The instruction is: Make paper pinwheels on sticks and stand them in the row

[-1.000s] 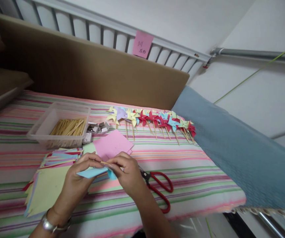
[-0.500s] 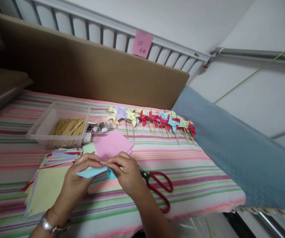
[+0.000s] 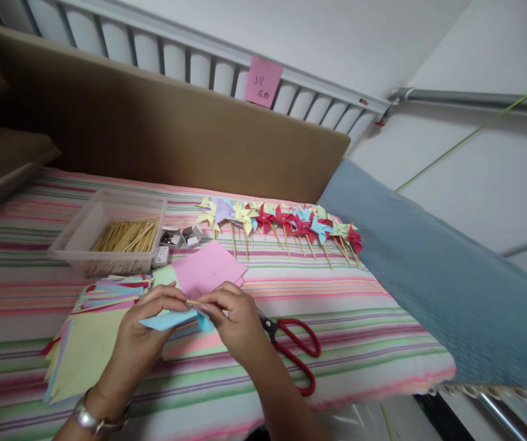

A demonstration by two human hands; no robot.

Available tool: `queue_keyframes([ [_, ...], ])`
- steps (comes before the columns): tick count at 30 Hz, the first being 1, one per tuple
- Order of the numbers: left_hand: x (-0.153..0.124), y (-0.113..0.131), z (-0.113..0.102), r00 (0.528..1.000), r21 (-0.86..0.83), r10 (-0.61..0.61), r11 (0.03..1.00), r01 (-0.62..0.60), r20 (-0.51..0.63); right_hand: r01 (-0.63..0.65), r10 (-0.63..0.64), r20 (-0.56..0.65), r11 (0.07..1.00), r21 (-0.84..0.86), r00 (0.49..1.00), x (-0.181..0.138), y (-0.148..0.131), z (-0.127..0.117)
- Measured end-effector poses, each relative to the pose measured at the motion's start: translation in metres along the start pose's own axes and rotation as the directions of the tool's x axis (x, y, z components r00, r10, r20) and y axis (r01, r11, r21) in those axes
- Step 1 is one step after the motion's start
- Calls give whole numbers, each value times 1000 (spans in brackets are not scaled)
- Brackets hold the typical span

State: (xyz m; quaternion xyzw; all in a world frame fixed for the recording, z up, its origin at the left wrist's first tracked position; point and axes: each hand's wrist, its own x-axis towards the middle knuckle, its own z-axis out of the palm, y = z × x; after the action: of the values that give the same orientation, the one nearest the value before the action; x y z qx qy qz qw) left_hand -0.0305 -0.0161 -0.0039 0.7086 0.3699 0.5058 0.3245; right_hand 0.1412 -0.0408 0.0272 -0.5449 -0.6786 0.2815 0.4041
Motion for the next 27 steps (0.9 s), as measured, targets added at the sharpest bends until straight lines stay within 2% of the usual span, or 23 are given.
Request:
queue_keyframes([
  [27,1,0,0,1000,-11,-26,1000,26,-7,18,-18,5,1000,-10,1000,-1,-2,-2],
])
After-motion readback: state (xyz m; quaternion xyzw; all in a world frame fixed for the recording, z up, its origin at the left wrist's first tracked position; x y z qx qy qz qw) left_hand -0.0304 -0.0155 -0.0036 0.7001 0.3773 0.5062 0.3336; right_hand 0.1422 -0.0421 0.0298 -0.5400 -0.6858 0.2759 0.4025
